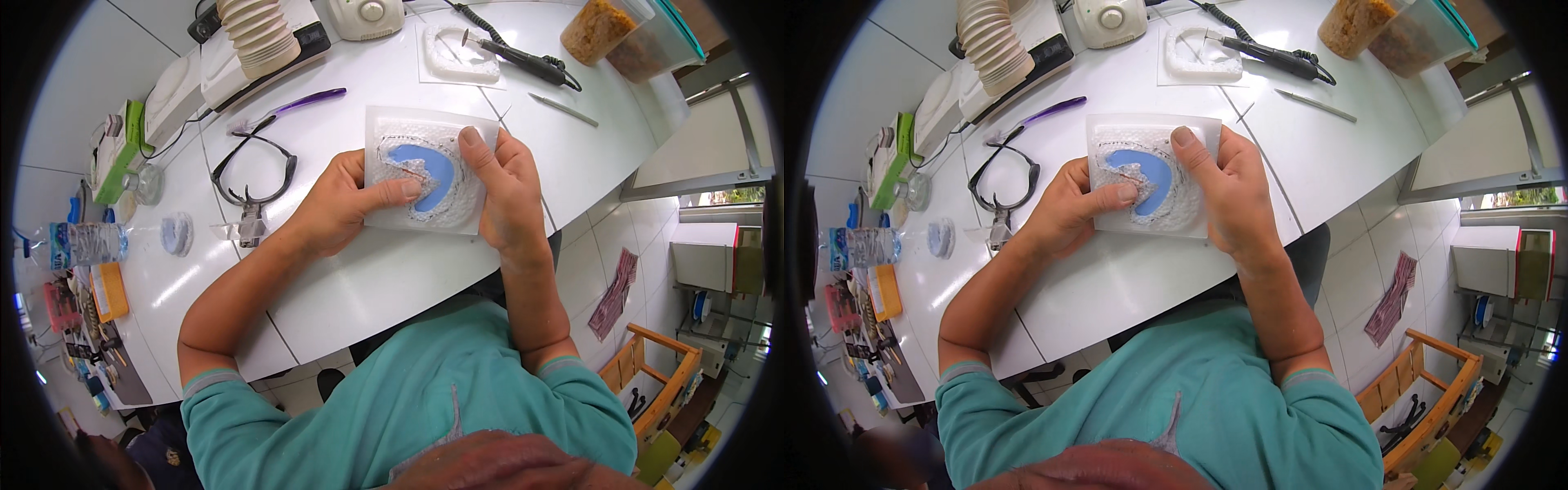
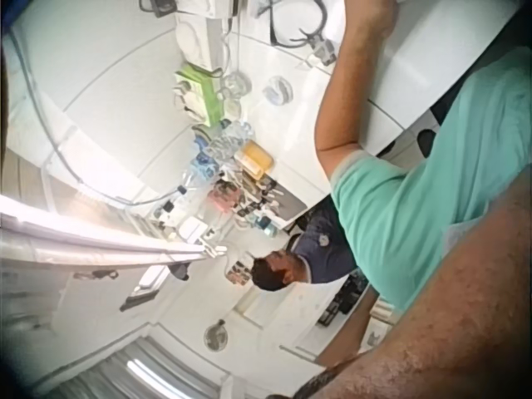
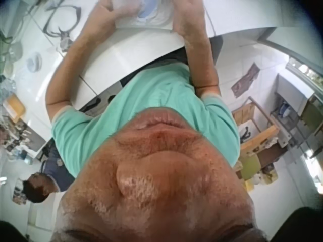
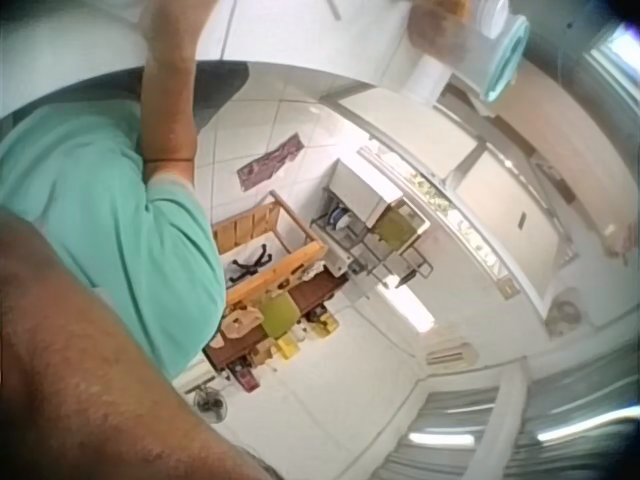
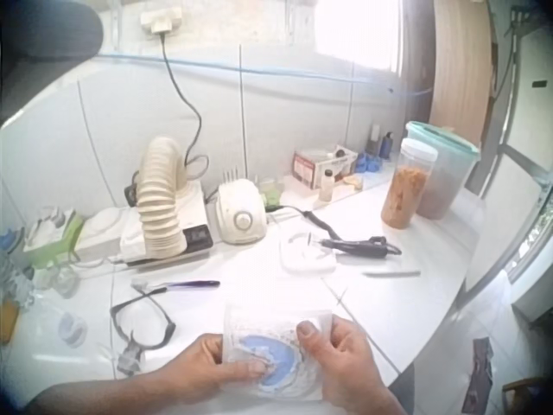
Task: The person holds a dental cast model base on a shallow tray, using an electric dental micromotor handpiece equipped with a rotary abrasive disc to trim the margins and smooth edges of a blue impression tray material. The person repeatedly applies the rotary disc along various edges of the model, wipes away particles with hands, turns the model over to examine different angles, and also cuts away excess material using a manual dental utility tool.
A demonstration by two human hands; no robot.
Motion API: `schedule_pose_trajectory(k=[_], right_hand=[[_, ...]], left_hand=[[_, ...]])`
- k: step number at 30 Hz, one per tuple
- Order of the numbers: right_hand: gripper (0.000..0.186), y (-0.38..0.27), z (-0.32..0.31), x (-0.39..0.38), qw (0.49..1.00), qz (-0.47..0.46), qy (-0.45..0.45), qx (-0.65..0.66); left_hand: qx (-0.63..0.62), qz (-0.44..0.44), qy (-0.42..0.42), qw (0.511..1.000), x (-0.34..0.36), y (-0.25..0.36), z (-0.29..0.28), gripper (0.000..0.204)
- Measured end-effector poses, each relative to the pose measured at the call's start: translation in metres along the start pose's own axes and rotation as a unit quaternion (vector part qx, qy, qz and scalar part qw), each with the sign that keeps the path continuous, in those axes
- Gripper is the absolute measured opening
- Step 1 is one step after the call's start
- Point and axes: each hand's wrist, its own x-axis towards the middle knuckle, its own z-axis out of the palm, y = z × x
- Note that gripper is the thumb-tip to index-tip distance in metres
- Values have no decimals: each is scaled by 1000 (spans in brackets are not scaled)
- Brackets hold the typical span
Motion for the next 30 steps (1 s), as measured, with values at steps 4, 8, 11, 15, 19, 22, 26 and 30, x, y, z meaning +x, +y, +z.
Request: schedule_pose_trajectory(k=[4, 8, 11, 15, 19, 22, 26, 30], right_hand=[[38, 2, -3, 0, 999, -28, -14, 7], [39, 0, -9, -1, 997, -6, -24, 70], [43, 2, -13, -3, 999, 0, -38, 39], [44, 2, -16, -5, 998, 10, -47, 35], [41, 5, -13, -5, 999, 0, -42, 17], [38, 5, -11, -6, 999, -14, -51, 13], [36, 4, -8, -7, 999, -32, -42, 7], [35, 5, -7, -7, 998, -49, -33, -2]], left_hand=[[15, 2, 10, 1000, 0, -1, 0, 52], [-22, 27, 32, 999, -1, -4, 3, 45], [-39, 58, 32, 997, 0, -8, 1, 45], [-36, 67, 18, 997, 1, -9, 0, 46], [-8, 77, 4, 997, 1, -10, 0, 47], [22, 66, -3, 998, 0, -10, -1, 46], [38, 47, -10, 998, 0, -10, -3, 52], [55, 58, -4, 997, 0, -12, -1, 49]])
